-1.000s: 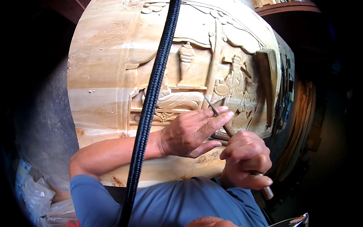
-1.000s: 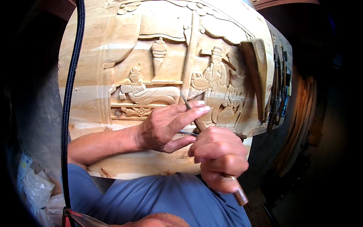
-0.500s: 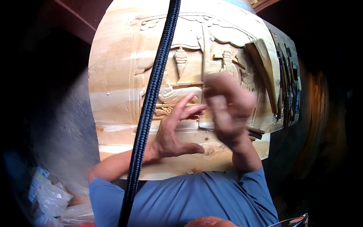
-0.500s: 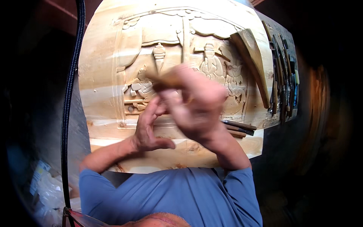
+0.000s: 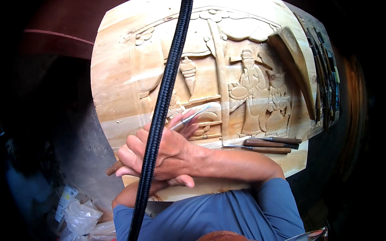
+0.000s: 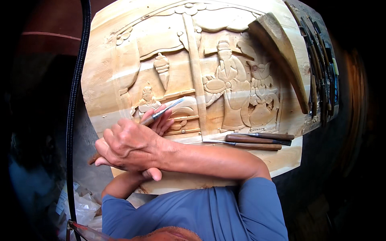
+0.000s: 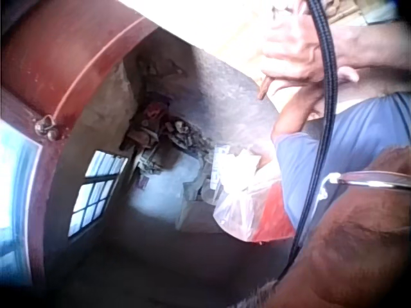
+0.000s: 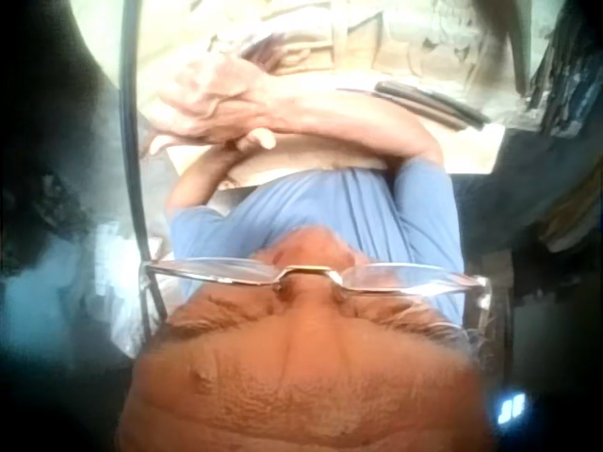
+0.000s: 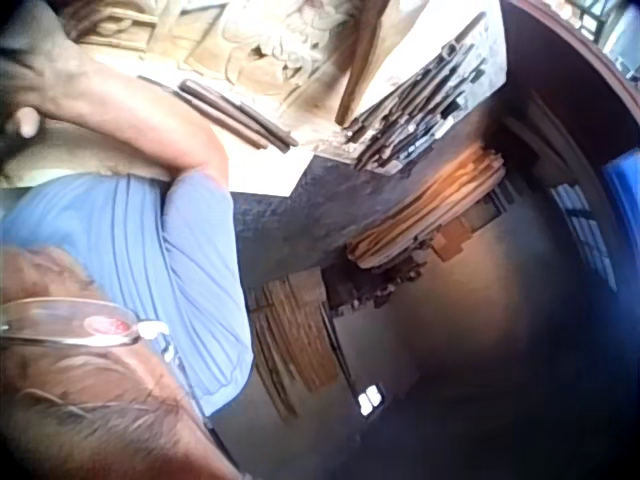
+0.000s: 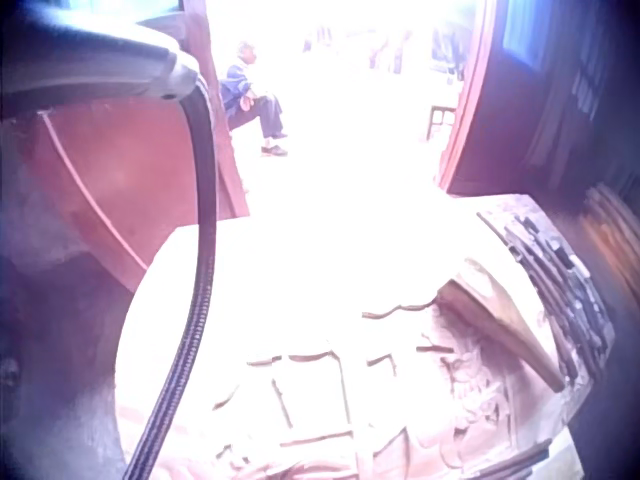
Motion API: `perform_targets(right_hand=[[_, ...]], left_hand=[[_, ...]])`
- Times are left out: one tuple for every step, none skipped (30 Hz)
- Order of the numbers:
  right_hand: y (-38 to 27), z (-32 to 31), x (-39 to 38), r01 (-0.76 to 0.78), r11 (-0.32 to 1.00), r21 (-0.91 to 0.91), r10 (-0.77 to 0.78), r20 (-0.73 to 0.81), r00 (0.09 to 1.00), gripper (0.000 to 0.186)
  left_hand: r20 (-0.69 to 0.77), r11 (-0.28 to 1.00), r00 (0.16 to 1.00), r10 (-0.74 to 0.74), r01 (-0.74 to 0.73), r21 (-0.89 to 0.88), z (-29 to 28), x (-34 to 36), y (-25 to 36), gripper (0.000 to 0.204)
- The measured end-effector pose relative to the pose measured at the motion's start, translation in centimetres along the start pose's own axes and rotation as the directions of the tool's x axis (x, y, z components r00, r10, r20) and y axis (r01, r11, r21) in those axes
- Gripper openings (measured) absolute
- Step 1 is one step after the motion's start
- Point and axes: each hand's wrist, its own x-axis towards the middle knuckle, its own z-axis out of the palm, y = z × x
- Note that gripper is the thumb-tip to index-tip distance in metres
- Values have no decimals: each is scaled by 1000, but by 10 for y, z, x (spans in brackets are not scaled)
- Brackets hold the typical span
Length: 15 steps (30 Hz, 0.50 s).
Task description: The person carves a decorative wooden panel by hand using various chisels to define the figures and patterns.
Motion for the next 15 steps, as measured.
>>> perform_targets(right_hand=[[2,-1,0,-3,1000,-15,3,-12,1000,56],[3,-1,0,-16,1000,6,16,-10,1000,56],[4,0,0,-29,999,26,29,-8,1000,56],[5,0,0,-42,998,46,43,-6,999,57],[7,1,0,-42,997,70,42,-6,999,56],[9,2,-2,-43,995,91,43,-2,999,56],[11,2,-3,-44,993,112,45,1,999,56],[12,2,-3,-52,992,116,53,-2,999,56],[11,0,-3,-62,991,118,64,-6,998,56],[12,-2,-3,-73,990,120,75,-10,997,56],[15,-4,-3,-89,990,107,91,-10,996,56],[14,0,-3,-89,990,112,90,-3,996,57],[14,5,-3,-89,989,118,89,3,996,57],[15,8,-4,-81,993,91,82,-12,997,56],[16,8,-5,-76,994,78,78,-19,997,57]], left_hand=[[27,1000,999,19,-19,21,-2,3,1,185],[-39,1000,999,-13,12,-26,4,4,2,184],[-67,999,997,-36,34,-32,8,5,4,185],[-94,998,994,-59,56,-38,11,6,8,185],[-121,996,989,-83,78,-44,14,8,10,185],[-132,995,988,-81,73,-63,15,10,7,184],[-152,991,982,-111,98,-93,14,11,5,186],[-177,985,974,-143,123,-120,14,12,3,188],[-113,982,984,-141,124,-144,3,13,-1,169],[-49,977,989,-139,129,-168,-7,15,-5,150],[27,970,989,-145,147,-193,-14,22,-6,131],[-1,943,978,-207,199,-265,-21,23,-10,111],[15,935,979,-204,200,-294,-28,22,-13,98],[42,924,977,-209,211,-320,-31,24,-14,85],[109,936,983,-146,173,-306,-34,26,-14,79]])
